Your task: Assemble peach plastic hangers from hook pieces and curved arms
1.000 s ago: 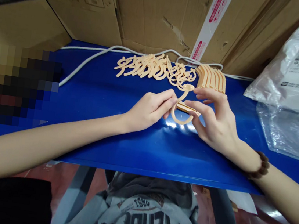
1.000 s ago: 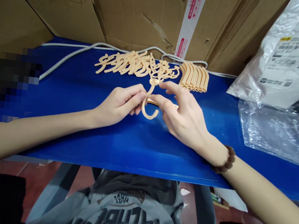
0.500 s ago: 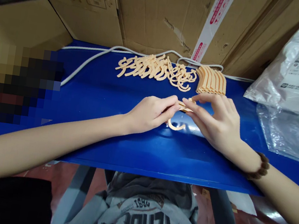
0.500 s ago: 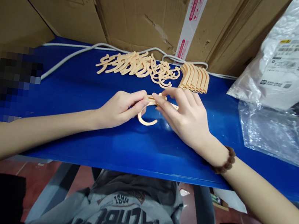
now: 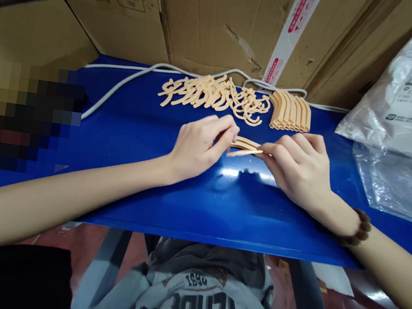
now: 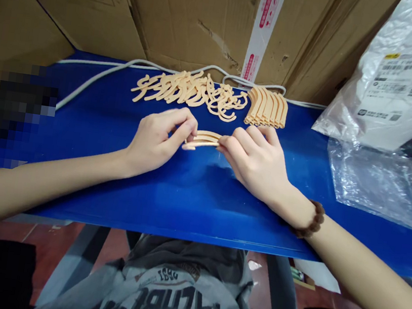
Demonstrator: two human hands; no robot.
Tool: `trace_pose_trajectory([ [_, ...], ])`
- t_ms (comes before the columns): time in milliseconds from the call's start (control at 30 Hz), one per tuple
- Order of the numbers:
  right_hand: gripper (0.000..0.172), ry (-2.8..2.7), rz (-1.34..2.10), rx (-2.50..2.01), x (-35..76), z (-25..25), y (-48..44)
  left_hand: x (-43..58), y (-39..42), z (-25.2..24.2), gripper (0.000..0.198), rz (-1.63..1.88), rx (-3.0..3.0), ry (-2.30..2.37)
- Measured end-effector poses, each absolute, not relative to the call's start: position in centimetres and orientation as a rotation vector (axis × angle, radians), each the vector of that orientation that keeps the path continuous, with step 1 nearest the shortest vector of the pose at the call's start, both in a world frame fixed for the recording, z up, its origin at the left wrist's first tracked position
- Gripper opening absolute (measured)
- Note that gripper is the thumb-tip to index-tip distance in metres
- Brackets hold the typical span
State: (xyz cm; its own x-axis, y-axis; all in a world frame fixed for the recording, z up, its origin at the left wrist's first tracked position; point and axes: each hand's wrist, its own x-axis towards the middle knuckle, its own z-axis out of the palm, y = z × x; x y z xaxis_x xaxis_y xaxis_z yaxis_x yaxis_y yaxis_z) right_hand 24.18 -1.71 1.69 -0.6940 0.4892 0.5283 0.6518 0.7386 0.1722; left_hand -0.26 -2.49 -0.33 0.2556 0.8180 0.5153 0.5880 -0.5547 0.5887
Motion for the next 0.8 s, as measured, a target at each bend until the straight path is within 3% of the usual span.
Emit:
trace_pose_trajectory([
  [200,0.025,-2.407,-0.2,-0.862,24.4,1.2,-0.8,-0.4,-1.3,-1.4,0.014,0.841,2.669,1.42],
  [333,0.029,-2.392,-0.053,-0.977,24.4,0.9,-0.3,-0.4,-1.2,-1.5,0.013,0.66,2.727,1.445],
  [800,0.028,-2.331,0.086,-1.031,24.4,0.9,-0.2,-0.5,-1.1,-1.5,0.017,0.622,2.74,1.422],
])
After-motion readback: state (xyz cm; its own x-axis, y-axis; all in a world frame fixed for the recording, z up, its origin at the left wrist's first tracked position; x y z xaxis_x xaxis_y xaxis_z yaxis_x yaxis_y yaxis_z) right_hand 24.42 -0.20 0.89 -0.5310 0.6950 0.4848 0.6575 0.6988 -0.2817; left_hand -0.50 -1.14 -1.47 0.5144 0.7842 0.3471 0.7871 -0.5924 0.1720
